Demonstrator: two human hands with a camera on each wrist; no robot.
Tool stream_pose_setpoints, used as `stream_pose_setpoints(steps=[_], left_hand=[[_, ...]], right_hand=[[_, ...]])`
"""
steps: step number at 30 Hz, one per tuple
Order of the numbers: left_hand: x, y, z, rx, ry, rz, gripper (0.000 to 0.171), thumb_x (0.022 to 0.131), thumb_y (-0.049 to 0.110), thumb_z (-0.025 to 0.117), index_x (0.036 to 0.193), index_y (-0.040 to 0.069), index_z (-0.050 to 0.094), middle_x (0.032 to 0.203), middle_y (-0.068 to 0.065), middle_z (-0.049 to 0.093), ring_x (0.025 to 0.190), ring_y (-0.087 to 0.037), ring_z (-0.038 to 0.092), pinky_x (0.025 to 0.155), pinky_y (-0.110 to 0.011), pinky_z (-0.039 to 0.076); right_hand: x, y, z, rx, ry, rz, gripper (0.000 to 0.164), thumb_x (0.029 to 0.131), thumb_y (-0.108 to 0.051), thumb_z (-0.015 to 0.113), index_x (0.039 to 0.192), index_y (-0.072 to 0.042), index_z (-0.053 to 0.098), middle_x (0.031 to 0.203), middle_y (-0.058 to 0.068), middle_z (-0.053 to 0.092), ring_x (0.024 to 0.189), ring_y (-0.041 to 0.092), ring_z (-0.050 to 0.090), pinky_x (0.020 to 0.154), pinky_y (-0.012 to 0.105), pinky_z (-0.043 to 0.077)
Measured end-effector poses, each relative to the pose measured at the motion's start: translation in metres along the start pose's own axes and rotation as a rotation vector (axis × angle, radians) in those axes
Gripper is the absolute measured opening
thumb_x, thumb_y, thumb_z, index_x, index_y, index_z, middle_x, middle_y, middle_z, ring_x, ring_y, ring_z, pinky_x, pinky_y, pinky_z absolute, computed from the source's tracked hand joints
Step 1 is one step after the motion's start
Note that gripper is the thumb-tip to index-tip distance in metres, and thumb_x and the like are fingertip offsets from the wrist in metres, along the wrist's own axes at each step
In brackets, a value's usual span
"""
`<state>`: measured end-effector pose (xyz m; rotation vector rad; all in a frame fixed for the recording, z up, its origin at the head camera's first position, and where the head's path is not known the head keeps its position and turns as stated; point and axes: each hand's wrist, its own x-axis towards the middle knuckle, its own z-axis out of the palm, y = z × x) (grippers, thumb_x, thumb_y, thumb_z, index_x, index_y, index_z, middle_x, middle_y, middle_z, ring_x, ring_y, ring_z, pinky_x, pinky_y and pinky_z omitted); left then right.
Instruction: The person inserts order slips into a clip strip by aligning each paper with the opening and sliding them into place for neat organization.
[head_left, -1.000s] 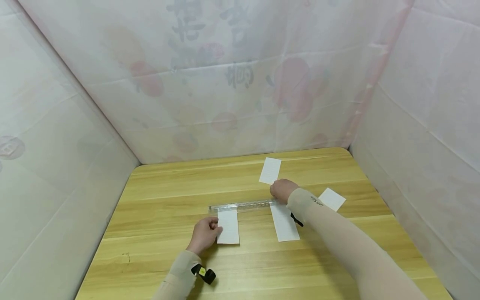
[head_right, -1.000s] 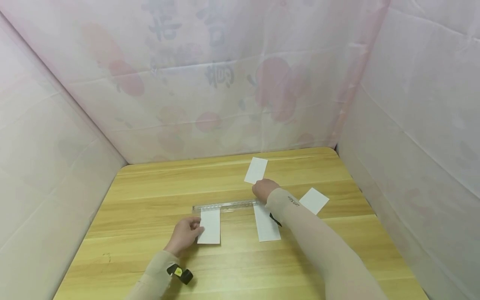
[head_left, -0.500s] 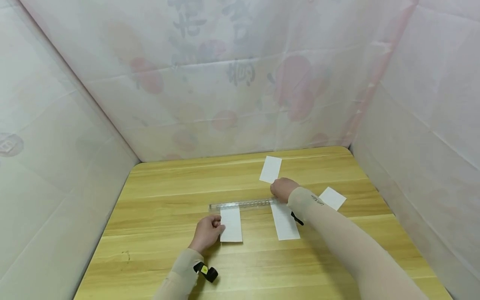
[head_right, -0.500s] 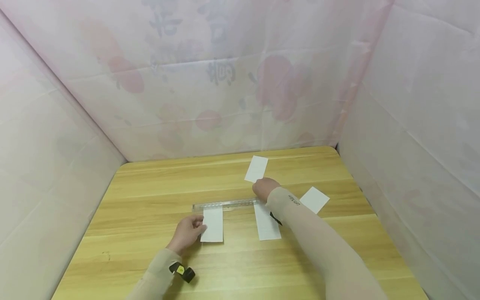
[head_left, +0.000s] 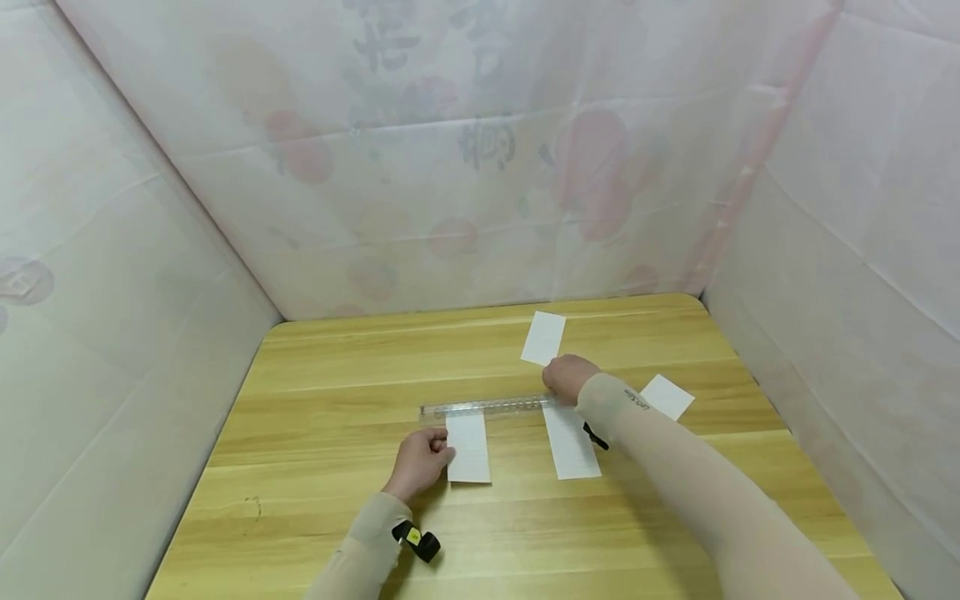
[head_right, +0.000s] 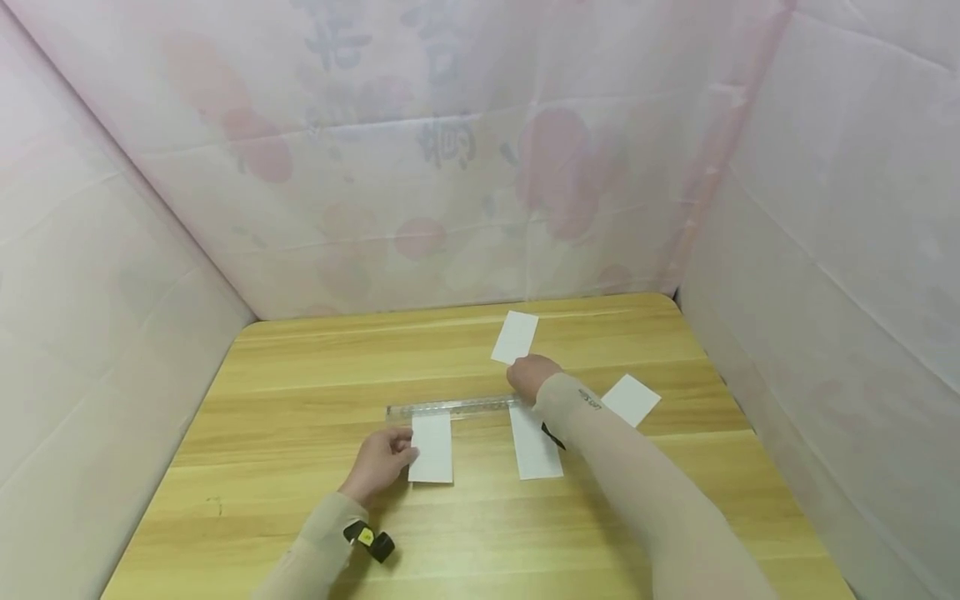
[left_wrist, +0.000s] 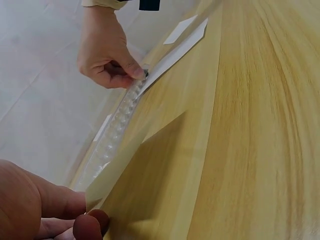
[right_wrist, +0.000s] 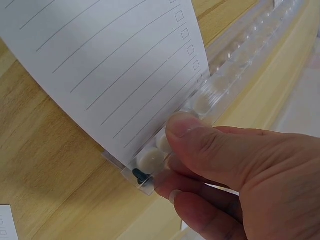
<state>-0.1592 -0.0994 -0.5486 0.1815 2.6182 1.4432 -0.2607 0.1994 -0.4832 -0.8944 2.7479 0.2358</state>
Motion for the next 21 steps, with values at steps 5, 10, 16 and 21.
stream_pose_setpoints(steps=[5,10,16,21], left_hand=[[0.0013,-0.001,0.0025,0.001,-0.005,-0.007,0.031,0.089,0.004,0.064,0.115,-0.012,0.062,0.079,-0.001,0.058,0.07,-0.012,0.05,0.065,-0.027,0.046],[0.0018,-0.0027,0.004,0.0,-0.01,-0.055,0.031,0.089,0.004,0.065,0.117,-0.01,0.062,0.08,-0.001,0.058,0.073,-0.014,0.051,0.067,-0.029,0.046],[0.0022,-0.0026,0.004,-0.01,-0.01,-0.057,0.031,0.09,0.005,0.065,0.117,-0.009,0.062,0.081,-0.001,0.058,0.074,-0.015,0.051,0.068,-0.03,0.047],[0.0008,-0.0013,0.0019,-0.023,0.006,-0.07,0.029,0.09,0.006,0.065,0.115,-0.008,0.063,0.08,-0.001,0.057,0.073,-0.015,0.051,0.067,-0.03,0.046]], right_hand=[[0.0008,0.0001,-0.0002,-0.003,0.006,-0.004,0.026,0.084,0.002,0.069,0.068,-0.015,0.057,0.065,-0.003,0.057,0.057,0.011,0.046,0.057,0.028,0.045],[0.0023,-0.002,-0.0011,0.016,0.006,-0.019,0.028,0.084,0.004,0.068,0.066,-0.015,0.056,0.065,-0.004,0.056,0.058,0.011,0.046,0.057,0.027,0.044],[0.0046,-0.0026,-0.0017,0.008,-0.01,-0.01,0.032,0.083,0.004,0.069,0.064,-0.016,0.053,0.062,-0.005,0.054,0.056,0.01,0.043,0.056,0.027,0.041],[0.006,-0.0027,-0.0023,0.019,-0.012,-0.019,0.033,0.083,0.005,0.067,0.063,-0.016,0.053,0.061,-0.006,0.053,0.057,0.011,0.041,0.056,0.028,0.041]])
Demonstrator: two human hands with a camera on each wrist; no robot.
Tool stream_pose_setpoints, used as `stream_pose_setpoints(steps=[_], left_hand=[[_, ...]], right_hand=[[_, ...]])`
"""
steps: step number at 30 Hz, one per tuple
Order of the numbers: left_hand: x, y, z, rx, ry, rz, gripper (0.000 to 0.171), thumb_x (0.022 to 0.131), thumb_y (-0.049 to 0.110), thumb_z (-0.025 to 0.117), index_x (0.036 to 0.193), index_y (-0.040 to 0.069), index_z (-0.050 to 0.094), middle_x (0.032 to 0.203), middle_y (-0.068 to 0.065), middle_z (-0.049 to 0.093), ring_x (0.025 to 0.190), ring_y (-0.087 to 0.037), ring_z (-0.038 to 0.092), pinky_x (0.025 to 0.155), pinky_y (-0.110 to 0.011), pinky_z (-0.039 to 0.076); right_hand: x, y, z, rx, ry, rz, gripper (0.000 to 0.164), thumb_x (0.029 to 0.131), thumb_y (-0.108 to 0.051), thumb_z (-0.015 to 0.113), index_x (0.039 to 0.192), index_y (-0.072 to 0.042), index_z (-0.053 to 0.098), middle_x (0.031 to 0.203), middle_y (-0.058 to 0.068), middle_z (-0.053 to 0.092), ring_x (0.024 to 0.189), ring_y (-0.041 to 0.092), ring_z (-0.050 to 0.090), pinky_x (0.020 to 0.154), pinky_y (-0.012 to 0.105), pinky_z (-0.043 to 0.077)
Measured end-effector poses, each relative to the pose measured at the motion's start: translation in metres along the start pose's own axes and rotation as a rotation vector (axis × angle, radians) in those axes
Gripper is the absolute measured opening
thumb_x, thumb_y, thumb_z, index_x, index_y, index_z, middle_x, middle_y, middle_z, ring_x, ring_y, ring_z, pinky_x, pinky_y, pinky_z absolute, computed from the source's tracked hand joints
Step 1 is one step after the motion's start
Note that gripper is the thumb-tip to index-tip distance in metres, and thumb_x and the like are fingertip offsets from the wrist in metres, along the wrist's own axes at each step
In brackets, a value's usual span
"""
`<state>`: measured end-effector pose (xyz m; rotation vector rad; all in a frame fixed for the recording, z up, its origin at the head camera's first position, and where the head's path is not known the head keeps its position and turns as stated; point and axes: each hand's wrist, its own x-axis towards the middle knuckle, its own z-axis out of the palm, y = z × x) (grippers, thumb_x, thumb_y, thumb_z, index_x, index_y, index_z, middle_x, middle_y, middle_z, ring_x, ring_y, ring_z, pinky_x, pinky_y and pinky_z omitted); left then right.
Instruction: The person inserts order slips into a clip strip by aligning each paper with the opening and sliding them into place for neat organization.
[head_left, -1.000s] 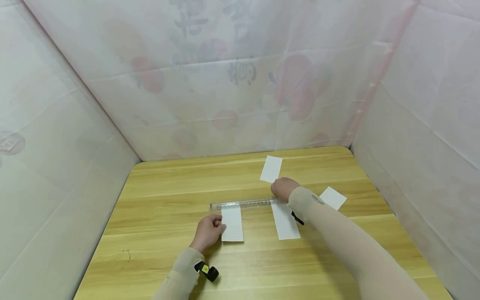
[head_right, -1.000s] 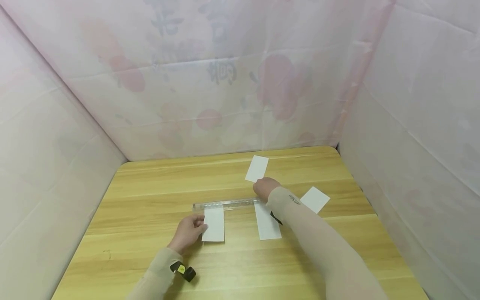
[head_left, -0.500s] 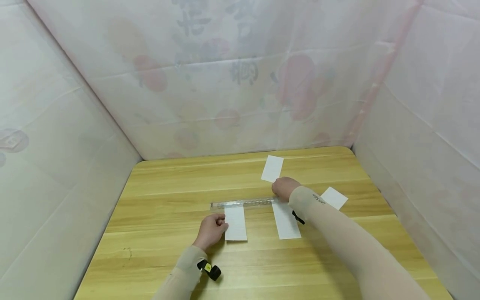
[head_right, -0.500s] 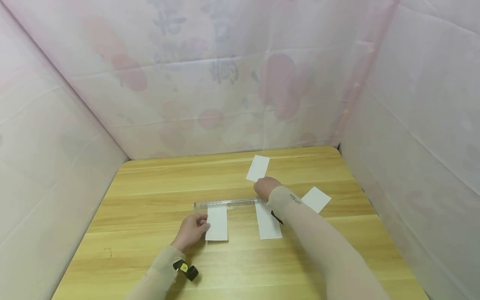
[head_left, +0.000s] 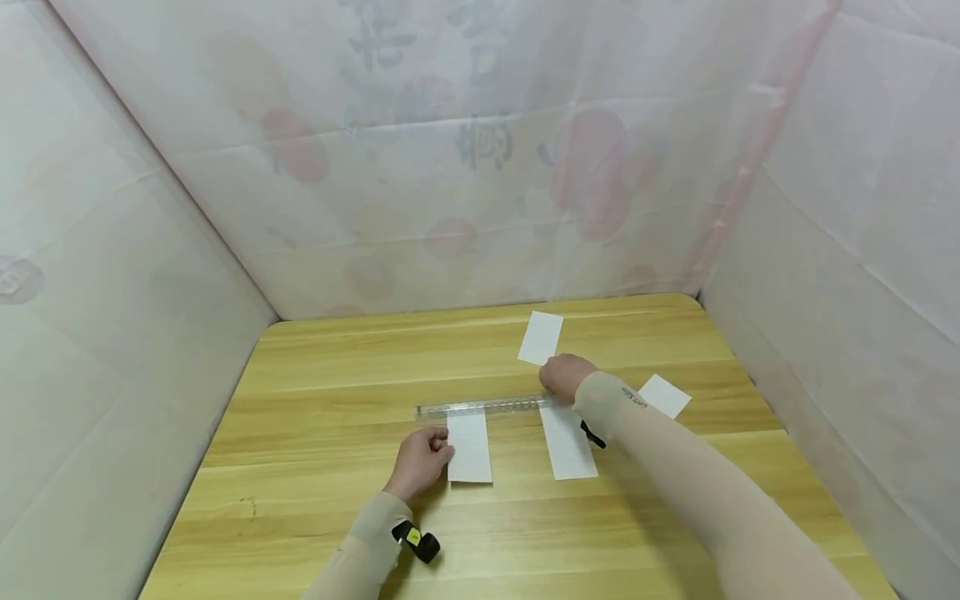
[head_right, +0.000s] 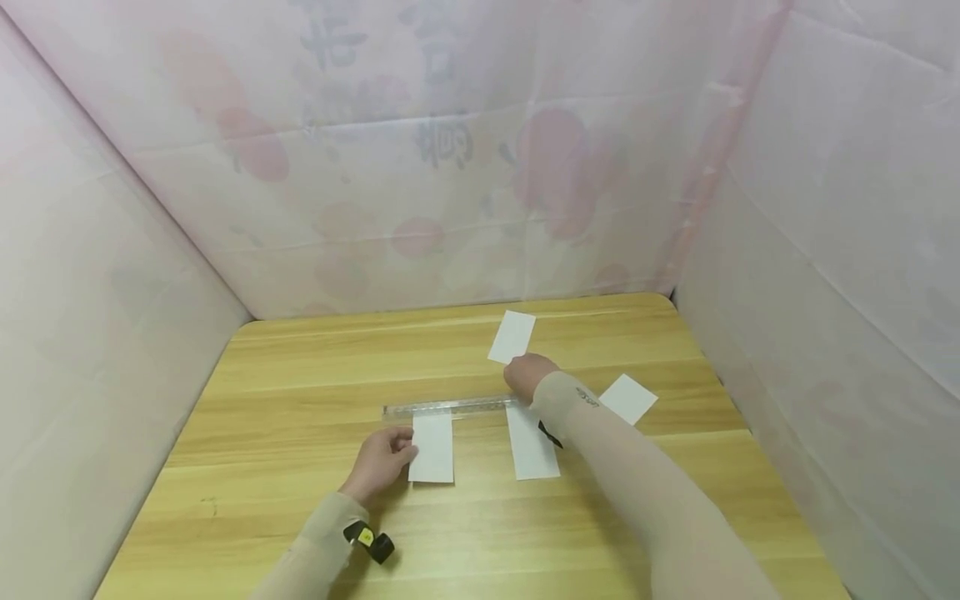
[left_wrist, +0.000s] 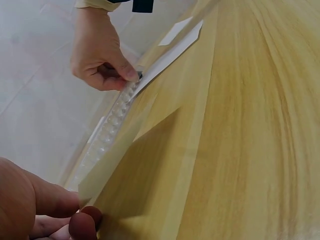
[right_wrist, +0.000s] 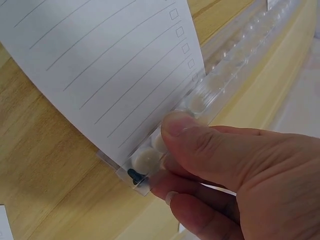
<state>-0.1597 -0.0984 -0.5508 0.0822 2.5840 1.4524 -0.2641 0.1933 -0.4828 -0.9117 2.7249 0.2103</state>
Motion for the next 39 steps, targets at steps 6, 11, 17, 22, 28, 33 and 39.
stream_pose_setpoints(steps=[6,11,17,22,28,33,39], left_hand=[[-0.001,-0.002,0.003,-0.027,0.013,0.016,0.029,0.091,0.01,0.063,0.114,-0.008,0.063,0.078,-0.002,0.057,0.072,-0.015,0.05,0.066,-0.029,0.044],[-0.003,-0.001,0.01,-0.049,0.014,-0.003,0.031,0.092,0.01,0.062,0.117,-0.008,0.062,0.079,-0.002,0.056,0.072,-0.014,0.049,0.063,-0.027,0.043],[-0.008,0.003,0.011,-0.071,0.007,-0.005,0.04,0.091,0.006,0.061,0.127,-0.009,0.054,0.087,-0.004,0.058,0.074,-0.014,0.051,0.062,-0.025,0.044],[-0.013,0.005,0.01,-0.083,-0.003,-0.009,0.044,0.091,0.006,0.062,0.132,-0.008,0.05,0.09,-0.005,0.057,0.073,-0.014,0.051,0.058,-0.023,0.044],[-0.012,0.003,0.006,-0.067,0.009,0.007,0.047,0.089,0.004,0.065,0.132,-0.008,0.049,0.088,-0.005,0.057,0.07,-0.012,0.052,0.056,-0.022,0.045],[-0.009,0.004,0.006,-0.026,-0.002,0.021,0.048,0.088,0.004,0.066,0.131,-0.009,0.05,0.086,-0.003,0.057,0.069,-0.012,0.051,0.059,-0.022,0.045],[-0.006,0.004,0.006,-0.002,-0.036,0.022,0.046,0.087,0.001,0.066,0.129,-0.012,0.053,0.084,-0.002,0.058,0.072,-0.013,0.052,0.062,-0.024,0.046]], right_hand=[[-0.004,0.006,0.003,0.039,0.027,-0.018,0.038,0.085,0.005,0.062,0.059,-0.018,0.047,0.059,-0.006,0.046,0.057,0.012,0.035,0.057,0.028,0.036],[-0.014,0.019,0.017,0.1,0.11,-0.04,0.041,0.083,0.002,0.064,0.057,-0.021,0.042,0.056,-0.008,0.038,0.055,0.009,0.031,0.055,0.027,0.032],[-0.029,0.027,0.036,0.314,0.203,0.023,0.022,0.086,-0.009,0.072,0.068,-0.019,0.062,0.064,-0.008,0.051,0.059,0.009,0.04,0.059,0.03,0.036],[-0.045,0.024,0.054,0.498,0.29,0.146,0.007,0.09,-0.017,0.069,0.095,-0.014,0.073,0.089,-0.004,0.066,0.08,0.014,0.06,0.073,0.037,0.05],[-0.055,0.021,0.06,0.632,0.412,0.275,0.021,0.089,-0.019,0.071,0.107,-0.01,0.072,0.102,0.002,0.068,0.091,0.019,0.062,0.079,0.041,0.052],[-0.054,0.02,0.065,0.639,0.442,0.283,0.014,0.088,-0.019,0.073,0.1,-0.012,0.074,0.093,-0.001,0.068,0.082,0.015,0.06,0.074,0.038,0.051],[-0.054,0.019,0.074,0.62,0.464,0.309,0.009,0.087,-0.018,0.072,0.094,-0.015,0.076,0.091,-0.002,0.068,0.08,0.014,0.06,0.071,0.036,0.051]])
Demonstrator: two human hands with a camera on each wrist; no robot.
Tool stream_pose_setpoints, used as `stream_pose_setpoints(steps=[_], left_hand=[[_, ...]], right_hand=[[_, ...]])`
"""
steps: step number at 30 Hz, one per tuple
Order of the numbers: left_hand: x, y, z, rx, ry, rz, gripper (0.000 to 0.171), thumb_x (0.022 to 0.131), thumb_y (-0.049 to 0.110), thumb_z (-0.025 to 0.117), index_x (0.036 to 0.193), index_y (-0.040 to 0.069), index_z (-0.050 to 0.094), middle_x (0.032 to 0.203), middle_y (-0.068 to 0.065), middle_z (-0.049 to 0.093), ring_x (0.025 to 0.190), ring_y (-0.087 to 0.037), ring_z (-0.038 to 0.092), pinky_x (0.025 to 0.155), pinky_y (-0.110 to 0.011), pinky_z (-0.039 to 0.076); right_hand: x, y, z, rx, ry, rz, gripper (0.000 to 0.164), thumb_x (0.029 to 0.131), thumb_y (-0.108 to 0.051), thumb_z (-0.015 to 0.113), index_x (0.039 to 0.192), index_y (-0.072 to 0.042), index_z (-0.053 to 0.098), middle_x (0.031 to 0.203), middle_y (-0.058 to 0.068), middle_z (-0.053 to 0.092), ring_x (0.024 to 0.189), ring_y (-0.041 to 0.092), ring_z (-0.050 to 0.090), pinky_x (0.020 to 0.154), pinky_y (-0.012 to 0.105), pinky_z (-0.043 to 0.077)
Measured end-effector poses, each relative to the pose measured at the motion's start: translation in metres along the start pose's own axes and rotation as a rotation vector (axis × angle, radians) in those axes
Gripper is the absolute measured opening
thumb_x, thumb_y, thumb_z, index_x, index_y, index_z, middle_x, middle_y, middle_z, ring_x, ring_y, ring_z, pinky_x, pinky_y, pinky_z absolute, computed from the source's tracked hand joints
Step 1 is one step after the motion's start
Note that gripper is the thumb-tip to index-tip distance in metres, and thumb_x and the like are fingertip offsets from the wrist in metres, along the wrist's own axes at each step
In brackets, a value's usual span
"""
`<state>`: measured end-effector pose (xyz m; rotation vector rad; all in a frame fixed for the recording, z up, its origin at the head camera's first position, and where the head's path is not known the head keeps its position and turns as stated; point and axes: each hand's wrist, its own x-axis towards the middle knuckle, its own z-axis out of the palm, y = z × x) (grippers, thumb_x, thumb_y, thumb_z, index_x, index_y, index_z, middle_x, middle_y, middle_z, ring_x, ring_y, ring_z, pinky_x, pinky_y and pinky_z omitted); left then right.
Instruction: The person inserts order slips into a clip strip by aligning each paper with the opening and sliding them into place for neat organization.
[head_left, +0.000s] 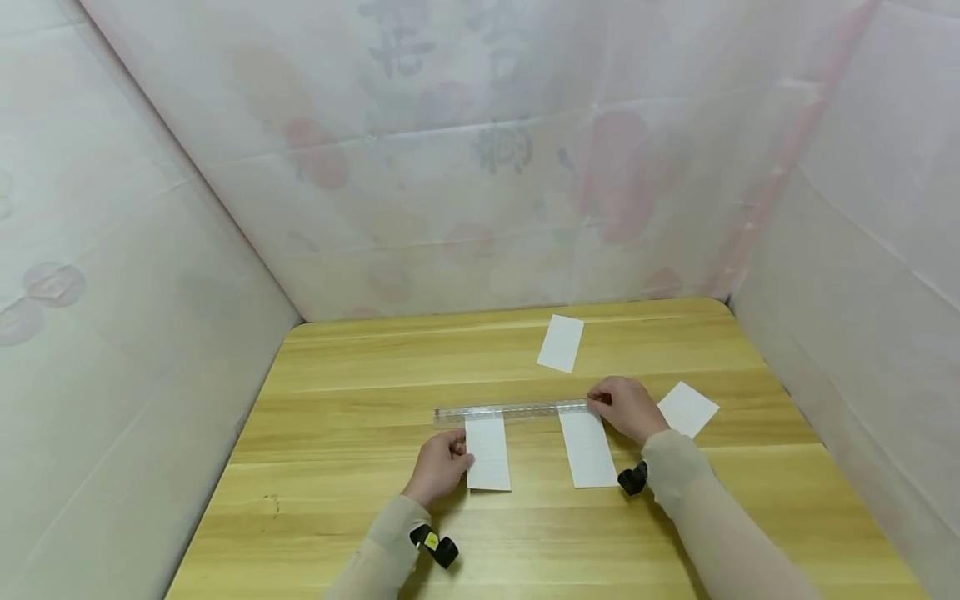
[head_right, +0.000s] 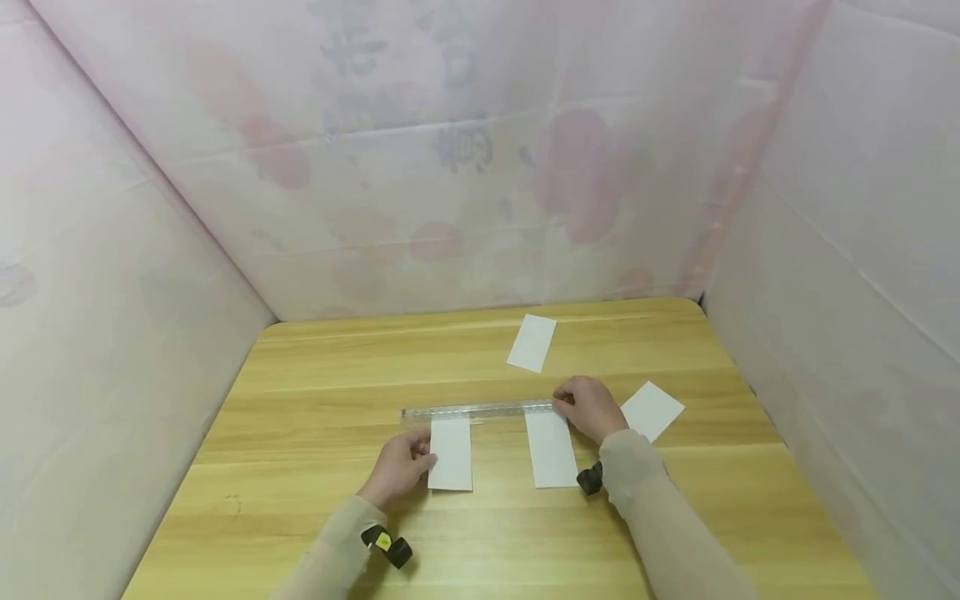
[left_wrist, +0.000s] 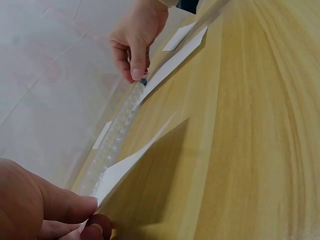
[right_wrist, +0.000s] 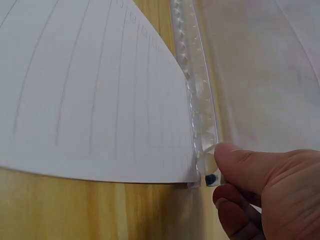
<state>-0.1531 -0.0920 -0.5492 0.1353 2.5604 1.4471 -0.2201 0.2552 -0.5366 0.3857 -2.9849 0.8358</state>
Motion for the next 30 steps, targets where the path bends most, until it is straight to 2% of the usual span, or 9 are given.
stream_pose_setpoints(steps=[7,20,30], left_hand=[[0.0048,-0.0017,-0.0014,0.026,-0.015,-0.017,0.047,0.086,0.002,0.066,0.129,-0.012,0.053,0.082,-0.001,0.058,0.074,-0.013,0.052,0.066,-0.026,0.046],[0.0045,-0.0015,-0.0028,0.017,-0.016,0.0,0.044,0.086,0.001,0.067,0.126,-0.013,0.054,0.081,-0.001,0.057,0.073,-0.013,0.051,0.067,-0.026,0.046],[0.0036,-0.0024,-0.0028,0.013,-0.013,0.006,0.044,0.085,0.001,0.067,0.125,-0.013,0.056,0.081,-0.001,0.057,0.073,-0.012,0.051,0.07,-0.028,0.047]], right_hand=[[-0.001,0.0002,0.0045,-0.005,0.027,-0.034,0.008,0.087,-0.015,0.072,0.094,-0.013,0.077,0.09,-0.002,0.068,0.08,0.016,0.061,0.07,0.037,0.051],[0.0004,-0.0044,0.0094,0.026,0.025,0.014,0.008,0.088,-0.017,0.071,0.094,-0.014,0.077,0.092,-0.002,0.067,0.081,0.016,0.06,0.071,0.037,0.051],[-0.001,-0.0071,0.0102,0.031,0.035,0.007,0.008,0.088,-0.017,0.072,0.095,-0.015,0.076,0.093,-0.003,0.067,0.081,0.016,0.06,0.072,0.038,0.051]])
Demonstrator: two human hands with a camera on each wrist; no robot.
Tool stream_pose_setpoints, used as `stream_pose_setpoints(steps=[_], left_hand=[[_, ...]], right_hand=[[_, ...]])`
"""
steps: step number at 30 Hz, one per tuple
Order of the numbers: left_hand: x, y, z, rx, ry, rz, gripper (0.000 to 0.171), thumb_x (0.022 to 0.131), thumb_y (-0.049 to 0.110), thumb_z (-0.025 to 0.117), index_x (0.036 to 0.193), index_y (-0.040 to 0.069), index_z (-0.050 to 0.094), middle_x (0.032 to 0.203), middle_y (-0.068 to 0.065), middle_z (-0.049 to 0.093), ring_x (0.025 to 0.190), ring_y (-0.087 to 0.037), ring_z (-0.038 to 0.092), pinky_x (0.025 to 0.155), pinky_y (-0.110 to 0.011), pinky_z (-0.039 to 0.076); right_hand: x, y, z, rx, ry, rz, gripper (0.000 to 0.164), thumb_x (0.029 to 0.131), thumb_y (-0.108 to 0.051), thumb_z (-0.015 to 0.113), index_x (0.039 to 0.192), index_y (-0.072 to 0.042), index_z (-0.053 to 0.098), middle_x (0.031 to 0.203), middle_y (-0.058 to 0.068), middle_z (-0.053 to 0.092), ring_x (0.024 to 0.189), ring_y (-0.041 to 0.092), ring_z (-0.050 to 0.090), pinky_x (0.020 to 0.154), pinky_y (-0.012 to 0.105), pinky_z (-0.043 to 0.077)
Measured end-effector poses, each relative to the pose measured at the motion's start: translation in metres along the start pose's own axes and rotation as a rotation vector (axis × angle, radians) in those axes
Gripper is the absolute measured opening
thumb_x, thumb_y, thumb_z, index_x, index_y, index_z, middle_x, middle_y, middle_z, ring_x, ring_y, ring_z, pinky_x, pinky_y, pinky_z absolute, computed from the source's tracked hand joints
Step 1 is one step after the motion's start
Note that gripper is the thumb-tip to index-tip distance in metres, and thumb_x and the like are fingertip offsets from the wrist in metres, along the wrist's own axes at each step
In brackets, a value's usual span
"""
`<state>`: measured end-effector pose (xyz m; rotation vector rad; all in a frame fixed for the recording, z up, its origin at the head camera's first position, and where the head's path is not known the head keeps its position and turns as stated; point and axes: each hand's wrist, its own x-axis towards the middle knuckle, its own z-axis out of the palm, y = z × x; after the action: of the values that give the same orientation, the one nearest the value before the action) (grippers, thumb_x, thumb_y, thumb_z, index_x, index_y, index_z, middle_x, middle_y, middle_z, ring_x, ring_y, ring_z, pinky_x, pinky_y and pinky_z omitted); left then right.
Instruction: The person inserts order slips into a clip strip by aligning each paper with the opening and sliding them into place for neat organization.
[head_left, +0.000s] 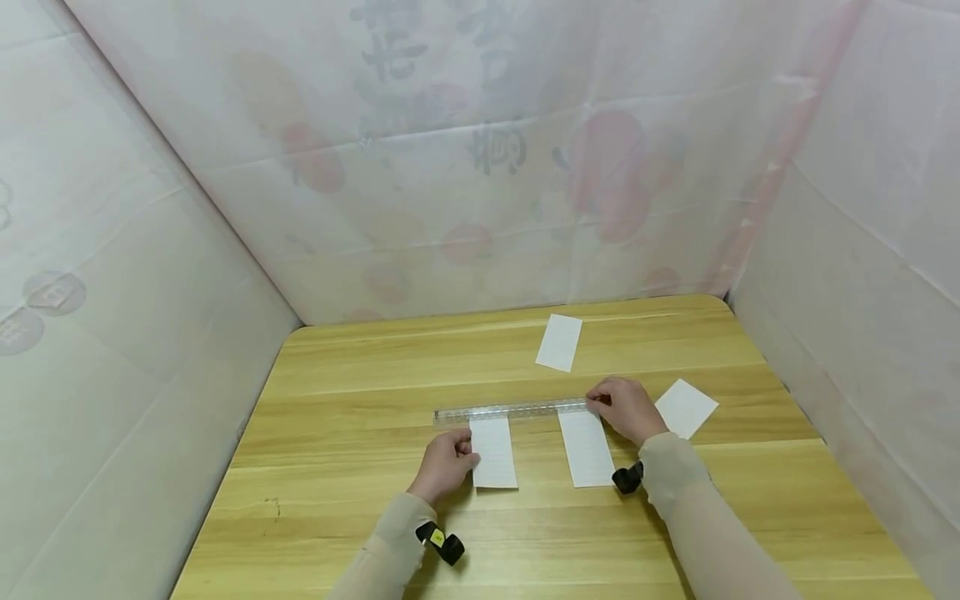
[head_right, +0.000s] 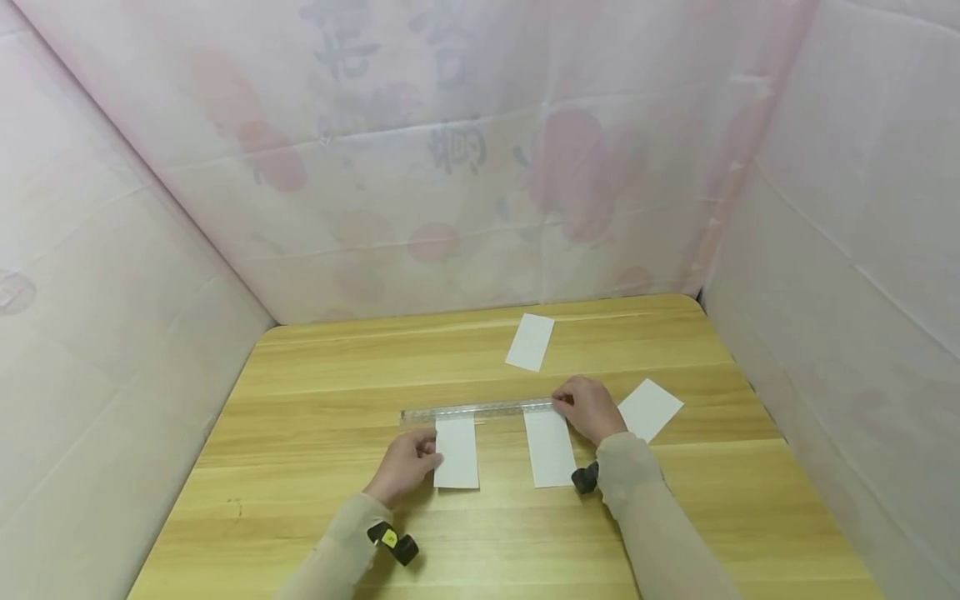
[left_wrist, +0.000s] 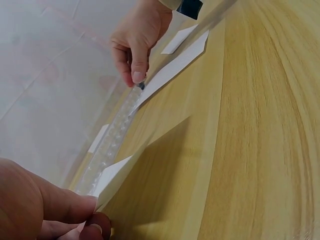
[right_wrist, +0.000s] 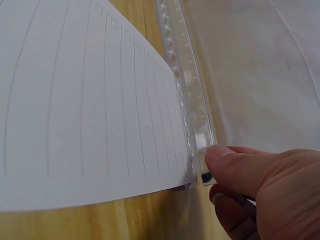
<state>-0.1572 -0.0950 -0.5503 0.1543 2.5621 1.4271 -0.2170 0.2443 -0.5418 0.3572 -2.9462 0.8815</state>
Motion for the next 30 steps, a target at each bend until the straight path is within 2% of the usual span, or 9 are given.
stream_pose_setpoints(steps=[15,30], left_hand=[[0.0009,0.0028,0.0037,-0.004,-0.015,-0.019,0.045,0.086,0.001,0.067,0.127,-0.011,0.055,0.081,0.0,0.057,0.075,-0.014,0.05,0.073,-0.032,0.047],[0.0036,0.0035,0.007,-0.01,-0.025,-0.013,0.045,0.086,0.0,0.067,0.127,-0.012,0.054,0.081,0.0,0.057,0.072,-0.013,0.05,0.066,-0.027,0.045]], right_hand=[[-0.0006,0.0005,0.0028,0.009,0.003,0.001,0.008,0.088,-0.017,0.072,0.094,-0.015,0.077,0.093,-0.003,0.067,0.081,0.015,0.06,0.071,0.037,0.05],[-0.0012,0.0008,0.0038,0.008,0.008,-0.001,0.008,0.088,-0.016,0.072,0.094,-0.016,0.076,0.093,-0.004,0.067,0.082,0.015,0.06,0.073,0.038,0.05]])
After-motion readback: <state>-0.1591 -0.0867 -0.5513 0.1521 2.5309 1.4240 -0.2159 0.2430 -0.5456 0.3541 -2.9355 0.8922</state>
